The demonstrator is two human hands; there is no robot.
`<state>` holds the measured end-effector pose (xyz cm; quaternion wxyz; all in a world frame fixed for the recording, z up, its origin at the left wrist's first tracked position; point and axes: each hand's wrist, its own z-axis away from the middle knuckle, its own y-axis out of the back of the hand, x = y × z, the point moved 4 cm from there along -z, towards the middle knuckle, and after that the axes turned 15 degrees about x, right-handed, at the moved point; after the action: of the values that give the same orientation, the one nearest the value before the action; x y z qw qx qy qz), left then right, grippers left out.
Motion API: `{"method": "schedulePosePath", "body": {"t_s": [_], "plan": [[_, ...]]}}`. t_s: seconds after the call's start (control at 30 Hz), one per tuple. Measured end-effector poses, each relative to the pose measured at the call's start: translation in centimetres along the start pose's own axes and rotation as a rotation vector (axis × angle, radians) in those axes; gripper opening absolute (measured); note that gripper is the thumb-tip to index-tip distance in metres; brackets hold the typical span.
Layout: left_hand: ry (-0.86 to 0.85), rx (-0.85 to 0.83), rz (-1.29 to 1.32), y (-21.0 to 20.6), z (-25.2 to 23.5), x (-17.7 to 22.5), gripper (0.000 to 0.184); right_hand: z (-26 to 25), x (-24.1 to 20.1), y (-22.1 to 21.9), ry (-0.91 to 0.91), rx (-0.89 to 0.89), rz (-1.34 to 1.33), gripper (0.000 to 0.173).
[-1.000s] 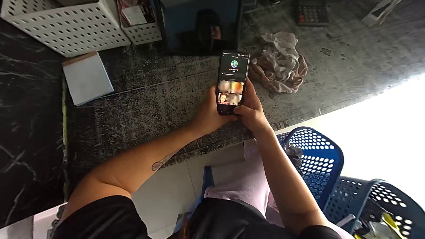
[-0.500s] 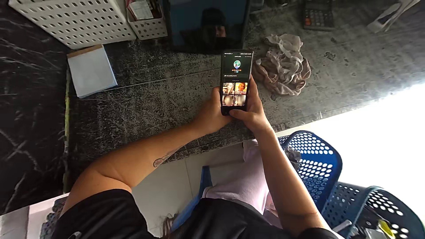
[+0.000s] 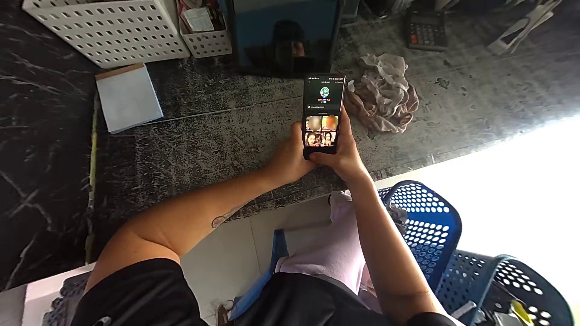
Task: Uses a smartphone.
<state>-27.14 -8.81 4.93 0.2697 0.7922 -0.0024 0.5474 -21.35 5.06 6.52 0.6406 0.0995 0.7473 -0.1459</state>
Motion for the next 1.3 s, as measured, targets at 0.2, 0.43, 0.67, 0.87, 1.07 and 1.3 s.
{"method": "schedulePosePath", "body": {"t_s": [0.2,0.43,0.67,0.87,1.07,1.3], "plan": [[0.004,-0.011,0.015,0.01,0.04,0.08,0.096,0.07,0.03,0.01,0.001,-0.005,-0.030,0.131],[0.003,-0.007,0.018,0.08,0.03,0.12,0.096,0.07,0.02,0.00,0.001,-0.014,-0.042,0.130],[-0.007,-0.007,0.046,0.02,-0.01,-0.08,0.095,0.08,0.13,0.09,0.025,-0.016,-0.041,0.128],[0.042,-0.034,0.051,0.16,-0.01,0.14,0.094,0.19,-0.01,0.10,-0.006,-0.005,-0.052,0.130],[0.044,-0.041,0.038,0.20,0.01,0.12,0.098,0.23,0.28,0.33,0.000,-0.041,-0.086,0.124],[0.022,-0.023,0.024,0.15,-0.01,0.11,0.097,0.07,0.30,0.25,0.001,-0.033,-0.095,0.129]]}}
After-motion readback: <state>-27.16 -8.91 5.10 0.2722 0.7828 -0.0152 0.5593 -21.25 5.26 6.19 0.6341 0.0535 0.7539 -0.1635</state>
